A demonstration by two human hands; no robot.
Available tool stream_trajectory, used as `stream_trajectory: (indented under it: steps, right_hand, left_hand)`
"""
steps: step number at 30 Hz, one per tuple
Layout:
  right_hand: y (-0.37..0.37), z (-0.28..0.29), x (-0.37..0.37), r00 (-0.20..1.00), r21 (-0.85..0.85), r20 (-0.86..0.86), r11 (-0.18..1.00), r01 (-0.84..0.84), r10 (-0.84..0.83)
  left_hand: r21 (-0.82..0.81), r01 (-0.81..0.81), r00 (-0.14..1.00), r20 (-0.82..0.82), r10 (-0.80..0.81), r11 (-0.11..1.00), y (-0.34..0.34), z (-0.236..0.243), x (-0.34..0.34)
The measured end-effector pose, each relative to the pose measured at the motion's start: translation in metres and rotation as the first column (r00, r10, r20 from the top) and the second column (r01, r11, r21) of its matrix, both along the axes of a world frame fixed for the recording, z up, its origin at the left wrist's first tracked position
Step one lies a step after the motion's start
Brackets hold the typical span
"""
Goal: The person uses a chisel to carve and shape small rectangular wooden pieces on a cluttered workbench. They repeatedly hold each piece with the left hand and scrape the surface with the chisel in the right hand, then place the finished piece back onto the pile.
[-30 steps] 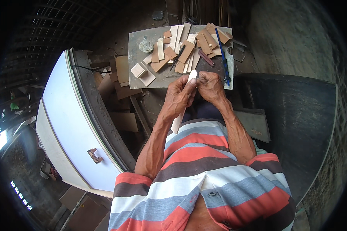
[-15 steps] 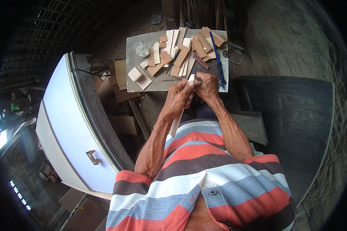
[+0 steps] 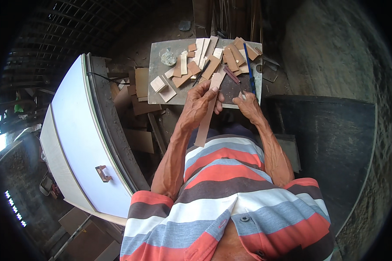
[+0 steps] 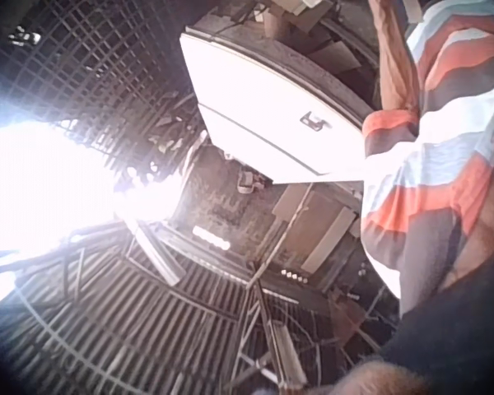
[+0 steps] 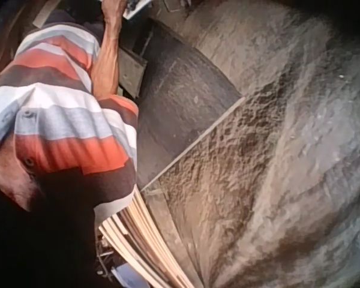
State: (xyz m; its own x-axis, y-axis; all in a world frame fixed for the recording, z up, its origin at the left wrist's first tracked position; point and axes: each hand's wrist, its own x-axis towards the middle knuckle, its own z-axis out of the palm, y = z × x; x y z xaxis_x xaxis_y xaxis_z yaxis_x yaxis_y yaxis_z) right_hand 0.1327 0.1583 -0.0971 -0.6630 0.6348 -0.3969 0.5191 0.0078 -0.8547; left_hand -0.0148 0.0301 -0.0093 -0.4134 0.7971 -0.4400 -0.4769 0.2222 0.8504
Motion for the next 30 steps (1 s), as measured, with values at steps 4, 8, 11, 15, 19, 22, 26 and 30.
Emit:
stream_trajectory:
  steps: [4,8,11,15,19,22,26,30]
  right_hand:
    - [0.007,0.024,-0.012,0.992,0.148,0.077,0.982,-0.114,0.103]
    - [0.007,0.043,-0.024,0.993,0.299,0.06,0.947,-0.117,0.104]
    - [0.008,0.049,-0.029,0.98,0.403,0.129,0.896,-0.189,0.149]
    - [0.009,0.044,-0.033,0.974,0.565,0.13,0.794,-0.227,0.186]
    - [0.009,0.044,-0.039,0.968,0.588,0.117,0.771,-0.246,0.22]
    - [0.007,0.039,-0.041,0.967,0.602,0.137,0.757,-0.253,0.214]
    - [0.007,0.032,-0.041,0.973,0.598,0.111,0.769,-0.227,0.201]
    - [0.003,0.034,-0.043,0.975,0.626,0.116,0.748,-0.218,0.187]
  left_hand:
    - [0.008,-0.038,0.997,0.061,0.038,0.999,0.001,-0.006,0.004]
    - [-0.01,-0.072,0.985,0.156,0.073,0.997,0.002,-0.009,0.008]
    - [-0.036,-0.042,0.985,0.165,0.047,0.998,-0.002,-0.019,0.007]
    - [-0.1,-0.074,0.987,0.137,0.087,0.992,-0.001,-0.026,0.01]
    - [-0.064,-0.075,0.993,0.086,0.081,0.995,0.001,-0.024,0.014]
    - [-0.097,-0.1,0.991,0.083,0.108,0.99,0.003,-0.018,0.019]
    - [-0.127,-0.164,0.97,0.158,0.184,0.978,0.004,-0.012,0.021]
    - [-0.079,-0.282,0.937,0.189,0.293,0.956,0.002,-0.022,0.028]
